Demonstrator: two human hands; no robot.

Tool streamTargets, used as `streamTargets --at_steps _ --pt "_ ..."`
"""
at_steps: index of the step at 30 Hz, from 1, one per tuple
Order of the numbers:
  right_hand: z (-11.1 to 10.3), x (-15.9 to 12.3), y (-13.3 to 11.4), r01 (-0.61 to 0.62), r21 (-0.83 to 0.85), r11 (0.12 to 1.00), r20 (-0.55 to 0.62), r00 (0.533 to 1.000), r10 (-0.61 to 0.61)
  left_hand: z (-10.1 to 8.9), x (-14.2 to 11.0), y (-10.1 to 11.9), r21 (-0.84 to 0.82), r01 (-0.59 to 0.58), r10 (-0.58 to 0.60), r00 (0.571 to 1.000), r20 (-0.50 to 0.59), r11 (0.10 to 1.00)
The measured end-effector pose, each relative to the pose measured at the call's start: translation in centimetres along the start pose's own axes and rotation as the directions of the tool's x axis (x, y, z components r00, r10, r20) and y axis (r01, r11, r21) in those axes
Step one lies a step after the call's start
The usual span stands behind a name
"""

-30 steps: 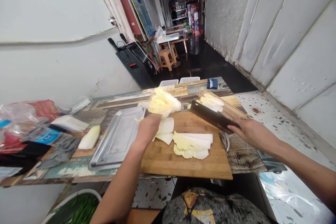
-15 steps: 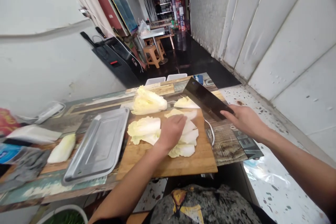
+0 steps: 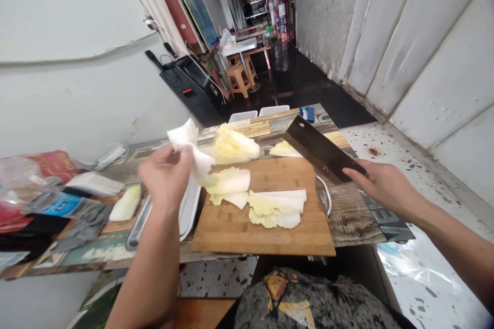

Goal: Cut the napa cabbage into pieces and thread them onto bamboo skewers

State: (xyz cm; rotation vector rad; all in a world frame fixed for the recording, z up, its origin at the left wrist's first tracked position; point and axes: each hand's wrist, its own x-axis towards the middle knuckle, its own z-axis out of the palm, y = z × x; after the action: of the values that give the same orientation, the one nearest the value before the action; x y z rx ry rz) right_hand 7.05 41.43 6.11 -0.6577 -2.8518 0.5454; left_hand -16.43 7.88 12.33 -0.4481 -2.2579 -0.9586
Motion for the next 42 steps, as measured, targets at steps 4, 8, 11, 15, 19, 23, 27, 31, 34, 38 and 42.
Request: streamTargets --at_steps 4,8,11,15,19,23,27,31,34,38,42 --pt "0.3 -0.1 -0.4 0.004 0.008 1.0 0.002 1.0 -0.004 3.7 -2.4 -1.6 0.077 0.008 -0.014 0.997 0.077 0.997" --pt "0.2 -0.4 -0.6 0.018 0.006 1.0 0.003 1.0 -0.018 6.9 -7.3 -1.0 0.236 -0.233 0.094 0.869 0.485 0.943" --pt "0.0 -0.6 -0.5 0.015 0.012 1.0 0.01 1.0 -0.016 7.5 -9.0 0.2 0.293 -0.413 0.158 0.77 0.618 0.862" --pt "0.0 -0.8 -0.2 0.025 0.035 0.999 0.006 1.0 -0.025 8.0 -7.9 1.9 0.391 -0.452 0.098 0.745 0.66 0.802" --pt "0.3 -1.0 -0.1 0.002 0.055 0.998 0.012 1.0 -0.002 8.9 -5.9 2.6 0.423 -0.437 0.034 0.726 0.687 0.794" --pt "0.4 -1.1 0.1 -0.02 0.07 0.997 0.017 1.0 0.019 7.5 -3.8 2.8 0.428 -0.384 0.071 0.806 0.588 0.818" --pt "0.1 -1.0 0.4 -0.043 0.046 0.998 0.011 0.999 0.043 5.9 -3.7 4.6 0.263 -0.43 0.35 0.888 0.299 0.864" --pt "-0.5 -0.2 -0.2 -0.016 -0.032 0.999 -0.016 1.0 0.015 8.2 -8.4 7.7 0.054 -0.681 0.62 0.695 0.364 0.731" --pt "-1.0 0.5 -1.3 0.038 -0.135 0.99 -0.035 0.998 -0.043 10.6 -12.2 9.2 -0.032 -0.728 0.588 0.526 0.615 0.684" --pt "-1.4 1.1 -2.9 0.166 -0.218 0.962 0.034 0.986 -0.163 10.7 -13.2 9.4 -0.11 -0.698 0.459 0.337 0.822 0.708" --pt "-1.4 1.3 -3.8 0.312 -0.221 0.924 0.161 0.946 -0.281 8.6 -11.7 9.3 -0.05 -0.655 0.352 0.338 0.873 0.754"
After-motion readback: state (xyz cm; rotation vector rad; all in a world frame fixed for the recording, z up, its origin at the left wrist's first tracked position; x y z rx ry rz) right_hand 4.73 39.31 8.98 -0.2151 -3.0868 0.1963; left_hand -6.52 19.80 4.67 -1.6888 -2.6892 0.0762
